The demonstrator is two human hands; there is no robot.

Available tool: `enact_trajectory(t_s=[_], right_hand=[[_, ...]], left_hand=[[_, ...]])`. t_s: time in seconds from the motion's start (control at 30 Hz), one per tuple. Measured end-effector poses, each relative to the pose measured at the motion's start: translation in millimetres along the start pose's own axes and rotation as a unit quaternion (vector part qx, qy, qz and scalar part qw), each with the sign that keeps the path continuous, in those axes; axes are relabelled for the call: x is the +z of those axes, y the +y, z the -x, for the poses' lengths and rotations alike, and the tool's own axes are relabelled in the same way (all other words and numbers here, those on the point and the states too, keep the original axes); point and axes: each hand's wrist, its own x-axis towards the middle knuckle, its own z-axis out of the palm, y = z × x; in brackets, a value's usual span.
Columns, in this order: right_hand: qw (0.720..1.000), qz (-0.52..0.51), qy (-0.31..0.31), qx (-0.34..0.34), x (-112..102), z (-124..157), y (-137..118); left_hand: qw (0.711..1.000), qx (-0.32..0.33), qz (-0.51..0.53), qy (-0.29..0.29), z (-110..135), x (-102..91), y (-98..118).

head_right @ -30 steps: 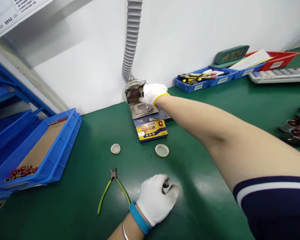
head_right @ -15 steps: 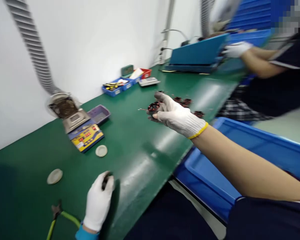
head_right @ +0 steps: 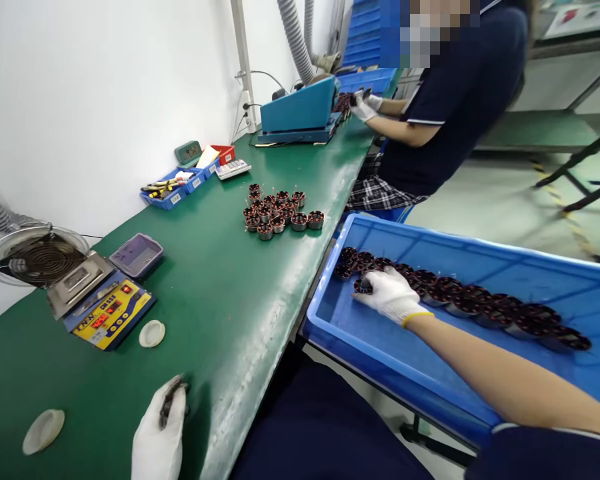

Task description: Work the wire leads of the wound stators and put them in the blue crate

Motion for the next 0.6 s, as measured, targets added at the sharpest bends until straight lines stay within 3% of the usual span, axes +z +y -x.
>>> enact_trajectory(t_s=[0.13, 0.33, 0.47, 0.6], right_hand=[[0.996, 0.048, -0.016, -0.068, 13.1, -20.6, 2.9], [0.993, 0.057, 0.061, -0.078, 3.0, -18.7, -4.9], [0.986, 0.026, 0.150, -0.068, -20.8, -16.0, -39.9], [0.981, -0.015, 0.145, -0.131, -45.0, -47.7, -97.3]], left_hand=[[1.000, -0.005, 0.001, -0.019, 0.2, -3.3, 1.9], [1.000, 0.008, 0.007, -0.002, 4.9, -3.8, 6.3], [0.999, -0.003, 0.005, -0.035, 5.7, -6.0, 9.9], [0.999, 0.009, 0.011, -0.042, 4.2, -9.2, 11.7]])
